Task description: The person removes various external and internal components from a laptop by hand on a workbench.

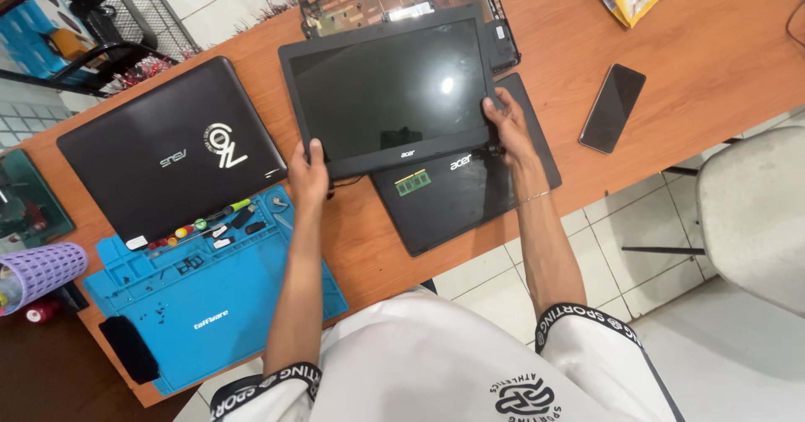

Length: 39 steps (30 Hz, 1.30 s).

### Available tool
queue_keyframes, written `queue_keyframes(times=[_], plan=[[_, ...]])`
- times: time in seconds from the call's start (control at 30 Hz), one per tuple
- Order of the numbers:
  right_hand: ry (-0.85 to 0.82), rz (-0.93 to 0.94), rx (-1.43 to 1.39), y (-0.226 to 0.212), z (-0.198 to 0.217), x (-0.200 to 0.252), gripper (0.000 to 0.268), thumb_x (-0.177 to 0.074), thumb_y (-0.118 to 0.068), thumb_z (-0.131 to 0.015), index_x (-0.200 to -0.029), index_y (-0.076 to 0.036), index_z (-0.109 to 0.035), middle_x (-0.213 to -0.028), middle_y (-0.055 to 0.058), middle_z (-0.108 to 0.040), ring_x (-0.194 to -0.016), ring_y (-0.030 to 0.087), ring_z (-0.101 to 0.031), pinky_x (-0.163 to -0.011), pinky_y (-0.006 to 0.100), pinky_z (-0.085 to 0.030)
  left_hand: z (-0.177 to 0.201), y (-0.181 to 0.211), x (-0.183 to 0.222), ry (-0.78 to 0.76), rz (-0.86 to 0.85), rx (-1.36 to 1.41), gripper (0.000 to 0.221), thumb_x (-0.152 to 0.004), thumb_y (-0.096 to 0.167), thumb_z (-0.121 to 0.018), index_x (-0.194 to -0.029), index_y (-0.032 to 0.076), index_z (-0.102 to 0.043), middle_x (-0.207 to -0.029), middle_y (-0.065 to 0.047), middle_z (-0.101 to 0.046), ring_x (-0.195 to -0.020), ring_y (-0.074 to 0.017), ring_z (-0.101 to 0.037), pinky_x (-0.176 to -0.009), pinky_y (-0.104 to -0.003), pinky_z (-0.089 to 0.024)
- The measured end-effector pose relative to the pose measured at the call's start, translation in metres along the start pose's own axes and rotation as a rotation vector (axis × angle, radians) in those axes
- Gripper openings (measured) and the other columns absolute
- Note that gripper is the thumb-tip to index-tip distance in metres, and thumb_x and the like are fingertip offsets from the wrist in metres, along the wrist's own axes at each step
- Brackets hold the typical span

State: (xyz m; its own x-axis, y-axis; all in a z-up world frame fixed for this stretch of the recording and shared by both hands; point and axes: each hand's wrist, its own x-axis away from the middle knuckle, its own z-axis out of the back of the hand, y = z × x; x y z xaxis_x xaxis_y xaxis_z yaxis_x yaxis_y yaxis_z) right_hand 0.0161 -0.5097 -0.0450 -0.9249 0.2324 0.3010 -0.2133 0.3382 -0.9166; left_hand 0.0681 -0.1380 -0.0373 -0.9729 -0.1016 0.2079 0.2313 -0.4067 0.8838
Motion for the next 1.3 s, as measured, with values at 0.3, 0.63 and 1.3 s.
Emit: queue_keyframes(times=[0.3,0.63,1.3], plan=[[0.002,-0.019,-0.025,-0.012,-0.036,0.007,0.02,-0.105,-0.018,-0.064,-0.121,-0.009,-0.058,-0.098,0.004,-0.069,-0.088,0.011,-0.065,-0.077,0.026,-0.055,0.038,-0.004,-0.003,-0.096,0.003,0.325,0.041,-0.109,0.032,-0.047,-0.131,0.0,-0.059,-0.124,-0.01,-0.067,-0.117,-0.0179,-0.061,-0.102,-0.033,-0.046],[-0.137,0.067,-0.086,-0.056,-0.101,0.01,0.023,-0.108,-0.023,-0.062,-0.126,-0.008,-0.057,-0.102,0.003,-0.069,-0.092,0.009,-0.066,-0.08,0.026,-0.055,0.097,-0.011,-0.02,0.029,-0.044,0.358,0.067,-0.109,0.037,-0.052,-0.151,-0.013,-0.042,-0.151,-0.03,-0.051,-0.141,-0.0309,-0.048,-0.117,-0.035,-0.037],[-0.391,-0.1,0.05,-0.055,-0.201,0.064,0.064,-0.107,-0.022,-0.053,-0.164,-0.01,-0.025,-0.136,0.016,-0.061,-0.087,0.02,-0.073,-0.059,0.034,-0.064,0.237,0.02,0.076,0.168,-0.173,0.46,0.031,-0.115,0.029,-0.048,-0.112,-0.001,-0.058,-0.097,0.0,-0.057,-0.09,-0.0074,-0.049,-0.082,-0.026,-0.044]])
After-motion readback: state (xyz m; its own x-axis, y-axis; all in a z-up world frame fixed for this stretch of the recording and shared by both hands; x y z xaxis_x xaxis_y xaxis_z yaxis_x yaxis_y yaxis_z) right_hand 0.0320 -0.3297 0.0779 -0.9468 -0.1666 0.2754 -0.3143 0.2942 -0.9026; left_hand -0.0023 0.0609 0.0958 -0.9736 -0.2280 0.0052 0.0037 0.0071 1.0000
